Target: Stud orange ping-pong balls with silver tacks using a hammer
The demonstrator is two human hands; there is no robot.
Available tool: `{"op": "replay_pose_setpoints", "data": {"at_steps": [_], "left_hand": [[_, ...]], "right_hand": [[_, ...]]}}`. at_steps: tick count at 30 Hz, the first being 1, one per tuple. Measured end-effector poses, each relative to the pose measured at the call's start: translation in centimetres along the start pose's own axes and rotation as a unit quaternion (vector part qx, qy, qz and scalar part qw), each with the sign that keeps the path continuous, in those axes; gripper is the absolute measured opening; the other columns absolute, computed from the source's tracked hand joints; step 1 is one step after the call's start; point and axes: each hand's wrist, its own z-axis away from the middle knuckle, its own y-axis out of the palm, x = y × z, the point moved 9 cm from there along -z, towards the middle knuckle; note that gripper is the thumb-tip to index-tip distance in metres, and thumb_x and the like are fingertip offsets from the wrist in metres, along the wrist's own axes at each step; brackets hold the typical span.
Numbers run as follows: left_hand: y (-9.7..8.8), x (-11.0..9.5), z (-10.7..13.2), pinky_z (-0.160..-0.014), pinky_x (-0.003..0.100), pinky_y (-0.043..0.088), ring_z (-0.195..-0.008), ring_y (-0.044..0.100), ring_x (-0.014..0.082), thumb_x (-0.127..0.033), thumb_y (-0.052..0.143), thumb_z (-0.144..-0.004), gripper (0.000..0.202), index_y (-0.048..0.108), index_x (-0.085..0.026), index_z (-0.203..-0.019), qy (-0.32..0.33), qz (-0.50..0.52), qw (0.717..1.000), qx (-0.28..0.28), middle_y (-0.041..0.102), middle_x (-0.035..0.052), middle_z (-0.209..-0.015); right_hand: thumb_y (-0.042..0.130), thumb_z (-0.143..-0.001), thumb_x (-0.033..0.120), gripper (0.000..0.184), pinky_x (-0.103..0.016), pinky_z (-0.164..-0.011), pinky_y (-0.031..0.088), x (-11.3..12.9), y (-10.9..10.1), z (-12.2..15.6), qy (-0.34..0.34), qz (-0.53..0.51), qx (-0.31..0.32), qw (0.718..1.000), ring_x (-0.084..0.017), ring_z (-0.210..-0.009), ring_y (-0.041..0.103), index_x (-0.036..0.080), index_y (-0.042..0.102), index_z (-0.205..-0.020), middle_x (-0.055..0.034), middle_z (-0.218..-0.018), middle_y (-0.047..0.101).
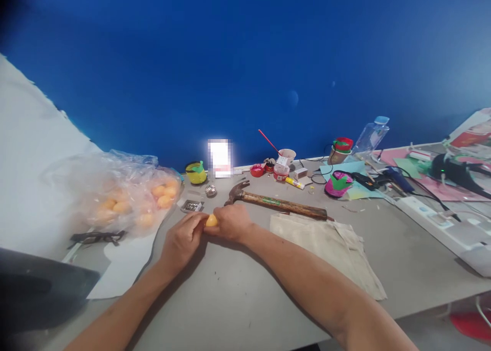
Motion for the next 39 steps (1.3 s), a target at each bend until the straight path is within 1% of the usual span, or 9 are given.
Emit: {"op": "replay_pose_setpoints", "data": {"at_steps": [7, 10, 15, 19, 21, 25, 31, 36, 39], "left_hand": [[-0.1, 1.1, -0.2, -0.075, 0.029, 0.054, -0.083, 0.072, 0.0197, -0.022, 0.049, -0.099, 0.024, 0.072, -0.020, -0.090, -0.052, 0.081, 0.995, 0.001, 0.077, 0.0063, -0.092], [0.3, 2.4, -0.3, -0.076, 0.031, 0.055, -0.083, 0.071, 0.0201, -0.027, 0.056, -0.094, 0.018, 0.071, -0.020, -0.087, -0.141, 0.174, 0.974, 0.017, 0.075, 0.0063, -0.091], [2.6, 4.8, 1.1, -0.065, 0.030, 0.055, -0.069, 0.067, 0.0183, -0.043, 0.072, -0.082, 0.032, 0.066, -0.020, -0.103, -0.357, 0.375, 0.855, 0.037, 0.072, 0.0027, -0.084], [5.0, 4.4, 2.3, -0.066, 0.029, 0.055, -0.066, 0.067, 0.0168, -0.049, 0.080, -0.075, 0.049, 0.064, -0.019, -0.111, -0.428, 0.537, 0.724, 0.058, 0.071, 0.0004, -0.080], [5.6, 4.0, 2.5, -0.068, 0.029, 0.056, -0.069, 0.068, 0.0167, -0.049, 0.083, -0.074, 0.051, 0.065, -0.018, -0.112, -0.434, 0.578, 0.688, 0.066, 0.073, 0.0014, -0.082], [5.8, 3.9, 2.4, -0.071, 0.031, 0.058, -0.072, 0.070, 0.0186, -0.048, 0.085, -0.073, 0.054, 0.069, -0.015, -0.113, -0.426, 0.580, 0.691, 0.069, 0.075, 0.0051, -0.087], [5.7, 4.0, 2.4, -0.060, 0.032, 0.057, -0.061, 0.065, 0.0160, -0.048, 0.084, -0.074, 0.060, 0.070, -0.012, -0.119, -0.444, 0.578, 0.682, 0.060, 0.072, 0.0044, -0.080], [5.8, 4.2, 2.7, -0.063, 0.031, 0.056, -0.069, 0.068, 0.0173, -0.036, 0.086, -0.072, 0.056, 0.067, -0.012, -0.118, -0.471, 0.599, 0.646, 0.044, 0.069, 0.0041, -0.082], [5.7, 3.9, 2.7, -0.064, 0.030, 0.055, -0.074, 0.068, 0.0173, -0.031, 0.087, -0.070, 0.055, 0.067, -0.013, -0.118, -0.466, 0.602, 0.646, 0.055, 0.069, 0.0050, -0.089]], "right_hand": [[0.060, -0.094, 0.066, 0.051, -0.029, -0.066, 0.033, -0.3, 0.1, -0.3, -0.022, -0.022, -0.006, 1.000, -0.022, -0.082, 0.071, 0.017, 0.075, -0.103, -0.0110, -0.095, 0.079], [0.063, -0.093, 0.065, 0.050, -0.029, -0.066, 0.031, -0.3, 0.1, -0.3, -0.043, -0.044, -0.013, 0.998, -0.020, -0.080, 0.069, 0.018, 0.074, -0.101, -0.0089, -0.093, 0.078], [0.065, -0.094, 0.060, 0.044, -0.028, -0.065, 0.028, -0.3, -0.8, -0.1, -0.046, -0.087, -0.038, 0.994, -0.017, -0.077, 0.066, 0.019, 0.073, -0.104, -0.0056, -0.091, 0.078], [0.063, -0.096, 0.058, 0.044, -0.028, -0.066, 0.029, 0.2, -0.9, 0.1, -0.071, -0.081, -0.052, 0.993, -0.019, -0.085, 0.069, 0.019, 0.070, -0.116, -0.0079, -0.101, 0.079], [0.061, -0.097, 0.057, 0.046, -0.029, -0.066, 0.030, 0.5, -0.6, 0.1, -0.081, -0.071, -0.045, 0.993, -0.020, -0.088, 0.070, 0.019, 0.069, -0.122, -0.0094, -0.104, 0.079], [0.062, -0.098, 0.052, 0.043, -0.029, -0.068, 0.033, 0.7, -0.4, 0.2, -0.081, -0.066, -0.028, 0.994, -0.022, -0.090, 0.071, 0.020, 0.067, -0.127, -0.0097, -0.108, 0.079], [0.063, -0.098, 0.044, 0.036, -0.027, -0.073, 0.039, -0.5, -1.0, -0.2, -0.092, -0.125, -0.036, 0.987, -0.018, -0.086, 0.069, 0.021, 0.068, -0.126, -0.0036, -0.095, 0.078], [0.051, -0.103, 0.032, 0.032, -0.034, -0.095, 0.042, -7.2, -3.5, -0.8, 0.089, -0.037, -0.184, 0.978, -0.025, -0.118, 0.059, 0.017, 0.069, -0.125, -0.0136, -0.121, 0.070], [0.056, -0.098, 0.037, 0.037, -0.044, -0.102, 0.041, -10.2, -3.0, -1.2, 0.173, 0.016, -0.138, 0.975, -0.033, -0.125, 0.053, 0.015, 0.071, -0.123, -0.0201, -0.130, 0.063]]}}
